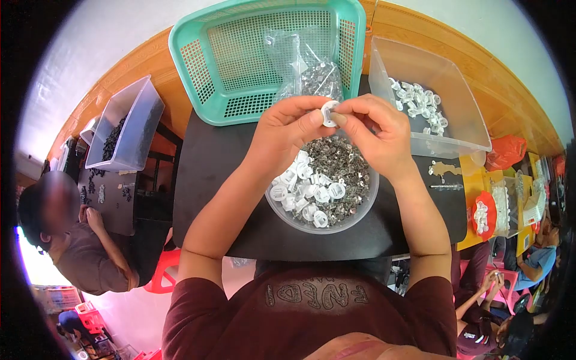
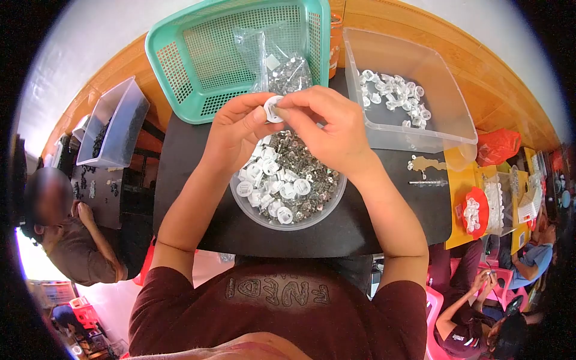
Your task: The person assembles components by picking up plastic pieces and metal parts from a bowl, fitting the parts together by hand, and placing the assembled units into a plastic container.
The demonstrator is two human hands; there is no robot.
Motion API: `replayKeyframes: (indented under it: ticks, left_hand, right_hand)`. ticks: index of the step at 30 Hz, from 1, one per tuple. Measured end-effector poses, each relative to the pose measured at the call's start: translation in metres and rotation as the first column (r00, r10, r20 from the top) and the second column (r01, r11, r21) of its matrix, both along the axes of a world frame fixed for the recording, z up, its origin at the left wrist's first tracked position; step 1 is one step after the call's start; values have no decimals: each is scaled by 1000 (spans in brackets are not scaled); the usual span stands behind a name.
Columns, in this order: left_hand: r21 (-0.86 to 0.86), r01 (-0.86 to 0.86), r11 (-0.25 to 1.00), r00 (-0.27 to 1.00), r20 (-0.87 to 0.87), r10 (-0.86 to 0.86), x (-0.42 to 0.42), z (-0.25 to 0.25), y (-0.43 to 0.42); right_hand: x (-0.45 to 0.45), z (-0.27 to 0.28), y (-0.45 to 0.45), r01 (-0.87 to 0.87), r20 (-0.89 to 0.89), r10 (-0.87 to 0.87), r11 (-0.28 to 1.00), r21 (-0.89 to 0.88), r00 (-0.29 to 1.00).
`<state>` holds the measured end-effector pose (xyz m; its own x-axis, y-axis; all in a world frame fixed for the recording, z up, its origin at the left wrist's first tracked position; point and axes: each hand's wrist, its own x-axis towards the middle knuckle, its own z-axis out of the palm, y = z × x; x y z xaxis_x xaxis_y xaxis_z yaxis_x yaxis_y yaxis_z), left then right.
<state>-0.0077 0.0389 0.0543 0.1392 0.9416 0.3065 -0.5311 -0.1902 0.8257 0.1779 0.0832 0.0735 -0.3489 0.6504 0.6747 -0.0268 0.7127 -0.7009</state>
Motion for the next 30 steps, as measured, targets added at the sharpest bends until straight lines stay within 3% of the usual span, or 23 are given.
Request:
replayKeyframes:
  ticks: [2, 4, 5, 7, 10, 13, 15, 16, 18, 19, 21, 22, 23, 24, 26, 27, 29, 30]
  left_hand:
    - [-85, 33, 996, 997, 69, -27, 0, 1, 0]
    - [-128, 69, 989, 987, 152, -49, 0, 1, 1]
    - [-129, 69, 989, 987, 153, -49, -1, -1, 2]
    - [-80, 25, 996, 995, 102, -17, -1, -5, 4]
    - [-67, -30, 997, 998, 53, 33, 1, -5, 4]
    - [-132, 53, 990, 999, 10, -52, 0, 15, -2]
    - [-130, -5, 992, 997, -78, -5, -4, 15, -1]
    - [-46, -124, 991, 945, -310, 104, -9, 14, 2]
    - [80, -277, 958, 681, -686, 254, -21, 7, 8]
    - [78, -280, 957, 682, -686, 255, -25, 4, 10]
    - [370, -167, 914, 234, -885, 402, -30, -5, 13]
    - [432, -160, 888, 194, -868, 457, -30, -17, 17]
    - [429, -161, 889, 195, -869, 455, -31, -27, 20]
    - [466, -132, 875, 114, -870, 480, -31, -35, 22]
    - [492, -101, 865, -10, -869, 494, -32, -52, 27]
    - [488, -98, 867, -10, -872, 490, -31, -53, 28]
    - [468, -109, 877, -83, -883, 461, -29, -56, 30]
    - [448, -126, 885, -95, -893, 439, -27, -55, 29]
  right_hand:
    - [1, 3, 0, -12, 18, 12, 1000, -6, 1000]
    - [1, 7, 0, -22, 87, 5, 980, 199, 996]
    - [1, 5, 3, -23, 87, 6, 980, 198, 996]
    - [-1, 0, 12, 27, 117, -113, 823, 568, 987]
    - [0, -3, 13, 56, 116, -159, 788, 613, 980]
    - [5, 7, 13, 127, 67, -224, 747, 652, 972]
    - [17, 18, 17, 286, 34, -405, 700, 654, 914]
    - [25, 26, 16, 387, 4, -489, 697, 604, 872]
    - [51, 35, 33, 506, 36, -602, 700, 504, 798]
    - [61, 39, 38, 572, 55, -669, 673, 469, 742]
    - [71, 47, 37, 675, 144, -762, 631, 382, 631]
    - [70, 46, 37, 673, 147, -761, 633, 382, 632]
    - [70, 45, 36, 638, 244, -693, 720, 273, 679]
    - [69, 43, 36, 596, 329, -609, 788, 153, 722]
    - [58, 32, 30, 388, 494, -399, 912, 129, 773]
    - [50, 30, 25, 243, 624, -221, 969, 51, 750]
    - [37, 18, 21, 149, 785, -321, 947, 286, 529]
    - [32, 10, 20, 224, 769, -407, 913, 340, 492]
